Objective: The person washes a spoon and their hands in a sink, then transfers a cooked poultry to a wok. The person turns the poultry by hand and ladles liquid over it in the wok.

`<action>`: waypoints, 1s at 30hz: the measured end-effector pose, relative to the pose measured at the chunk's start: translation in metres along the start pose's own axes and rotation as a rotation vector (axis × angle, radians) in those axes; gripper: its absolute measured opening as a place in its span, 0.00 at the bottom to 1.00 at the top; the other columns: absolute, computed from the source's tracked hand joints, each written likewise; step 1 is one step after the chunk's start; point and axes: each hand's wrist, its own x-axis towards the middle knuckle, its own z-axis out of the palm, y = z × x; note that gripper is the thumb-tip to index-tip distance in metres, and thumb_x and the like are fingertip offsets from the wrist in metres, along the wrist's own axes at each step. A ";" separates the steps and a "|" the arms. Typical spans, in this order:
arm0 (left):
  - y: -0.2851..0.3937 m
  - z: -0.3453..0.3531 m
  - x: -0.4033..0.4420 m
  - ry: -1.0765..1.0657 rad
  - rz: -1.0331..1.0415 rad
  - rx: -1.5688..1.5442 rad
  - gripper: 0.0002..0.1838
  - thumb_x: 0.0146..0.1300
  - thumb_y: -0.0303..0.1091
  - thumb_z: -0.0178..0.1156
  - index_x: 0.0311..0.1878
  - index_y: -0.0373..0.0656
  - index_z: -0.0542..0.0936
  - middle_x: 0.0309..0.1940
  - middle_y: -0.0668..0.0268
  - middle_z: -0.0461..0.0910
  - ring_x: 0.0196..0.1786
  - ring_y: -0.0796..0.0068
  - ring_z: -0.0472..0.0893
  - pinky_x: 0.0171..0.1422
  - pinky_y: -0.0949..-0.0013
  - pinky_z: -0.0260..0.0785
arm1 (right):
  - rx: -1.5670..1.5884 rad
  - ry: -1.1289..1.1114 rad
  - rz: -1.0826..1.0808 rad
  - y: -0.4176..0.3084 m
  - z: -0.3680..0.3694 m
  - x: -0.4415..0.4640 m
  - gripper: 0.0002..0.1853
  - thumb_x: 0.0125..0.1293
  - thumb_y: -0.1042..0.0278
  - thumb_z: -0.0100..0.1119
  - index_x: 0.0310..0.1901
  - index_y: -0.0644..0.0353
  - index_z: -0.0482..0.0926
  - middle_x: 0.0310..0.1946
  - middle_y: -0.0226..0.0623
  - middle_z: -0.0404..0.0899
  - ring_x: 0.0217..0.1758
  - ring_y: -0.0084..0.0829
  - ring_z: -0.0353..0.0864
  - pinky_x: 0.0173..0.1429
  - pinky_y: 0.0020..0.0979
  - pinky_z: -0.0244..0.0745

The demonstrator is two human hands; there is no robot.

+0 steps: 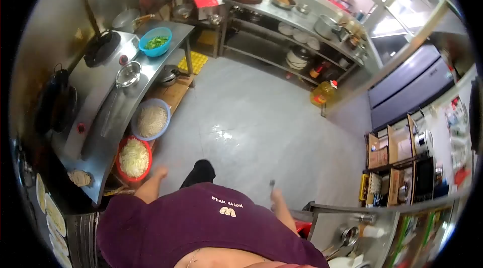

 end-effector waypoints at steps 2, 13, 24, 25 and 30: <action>-0.023 -0.011 0.010 -0.019 -0.173 -0.015 0.13 0.52 0.41 0.50 0.26 0.43 0.79 0.19 0.59 0.77 0.23 0.63 0.78 0.31 0.59 0.69 | 0.400 0.031 0.008 -0.045 -0.066 0.102 0.08 0.53 0.70 0.45 0.29 0.62 0.75 0.17 0.40 0.73 0.17 0.34 0.73 0.20 0.35 0.69; 0.200 -0.064 0.192 -0.060 -0.050 -0.024 0.15 0.54 0.40 0.48 0.21 0.41 0.75 0.14 0.61 0.73 0.19 0.67 0.73 0.25 0.60 0.63 | 0.831 0.172 0.394 -0.115 -0.175 0.351 0.03 0.53 0.72 0.43 0.29 0.57 0.68 0.11 0.28 0.60 0.11 0.24 0.60 0.13 0.25 0.53; 0.559 -0.177 0.336 0.246 0.242 -0.269 0.15 0.52 0.42 0.52 0.29 0.36 0.77 0.25 0.52 0.77 0.31 0.58 0.77 0.34 0.62 0.66 | 1.605 -0.340 0.271 -0.368 -0.353 0.604 0.08 0.60 0.67 0.47 0.24 0.55 0.65 0.12 0.28 0.62 0.11 0.24 0.60 0.13 0.25 0.53; 0.570 -0.185 0.342 0.271 0.185 -0.270 0.16 0.51 0.42 0.52 0.29 0.36 0.77 0.26 0.51 0.77 0.31 0.57 0.77 0.35 0.61 0.66 | 1.556 -0.333 0.283 -0.404 -0.377 0.628 0.06 0.60 0.67 0.48 0.26 0.54 0.65 0.12 0.28 0.62 0.12 0.23 0.60 0.14 0.24 0.55; 0.515 -0.122 0.339 0.091 -0.051 -0.029 0.15 0.44 0.42 0.54 0.19 0.38 0.77 0.21 0.50 0.76 0.26 0.55 0.76 0.33 0.58 0.67 | 1.459 -0.499 0.001 -0.543 -0.447 0.761 0.04 0.59 0.65 0.50 0.32 0.54 0.68 0.12 0.29 0.63 0.10 0.23 0.60 0.13 0.25 0.56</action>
